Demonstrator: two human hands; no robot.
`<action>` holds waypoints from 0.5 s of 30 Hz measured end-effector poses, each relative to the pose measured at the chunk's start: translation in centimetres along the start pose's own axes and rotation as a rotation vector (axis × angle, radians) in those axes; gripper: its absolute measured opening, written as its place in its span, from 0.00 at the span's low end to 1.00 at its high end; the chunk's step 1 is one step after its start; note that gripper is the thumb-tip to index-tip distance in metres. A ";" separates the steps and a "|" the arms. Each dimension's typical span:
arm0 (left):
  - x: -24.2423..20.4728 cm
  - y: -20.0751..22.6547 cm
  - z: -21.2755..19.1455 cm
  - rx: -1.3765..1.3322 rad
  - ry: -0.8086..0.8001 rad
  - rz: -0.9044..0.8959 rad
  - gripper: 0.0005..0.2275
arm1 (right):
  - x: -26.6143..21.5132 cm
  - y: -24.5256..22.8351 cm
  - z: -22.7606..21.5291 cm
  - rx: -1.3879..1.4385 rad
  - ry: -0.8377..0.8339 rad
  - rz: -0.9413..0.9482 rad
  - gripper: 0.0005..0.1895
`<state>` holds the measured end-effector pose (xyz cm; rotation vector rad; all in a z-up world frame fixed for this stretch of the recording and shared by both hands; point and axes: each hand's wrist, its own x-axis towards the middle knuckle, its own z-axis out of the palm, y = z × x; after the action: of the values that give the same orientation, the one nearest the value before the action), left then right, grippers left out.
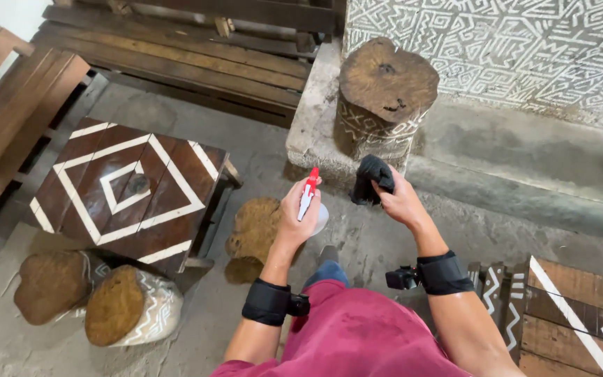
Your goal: The person sprays a liquid onto a wooden table with white geometric patterns and wipes it with a black cloth. They then move to a round wooden stool and repeat the spray-and-wipe process.
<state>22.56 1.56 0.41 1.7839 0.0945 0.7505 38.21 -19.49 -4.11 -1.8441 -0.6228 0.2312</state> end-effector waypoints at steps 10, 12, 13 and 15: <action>12.4 -6.3 3.2 -0.134 -0.160 0.008 0.11 | 10.3 0.3 -2.4 0.074 0.147 -0.041 0.23; 14.5 -6.1 3.2 -0.093 -0.265 -0.042 0.11 | 11.8 -0.2 -2.8 -0.060 0.176 0.106 0.21; 14.8 -6.3 3.7 -0.095 -0.270 -0.053 0.11 | 12.2 -0.1 -3.0 -0.060 0.174 0.118 0.21; 16.4 -6.7 4.4 -0.027 -0.301 -0.071 0.13 | 14.0 -0.3 -3.2 -0.086 0.206 0.117 0.23</action>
<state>39.94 7.25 1.02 1.8377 -0.0533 0.4245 51.30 -14.74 -0.70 -1.9596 -0.3882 0.0910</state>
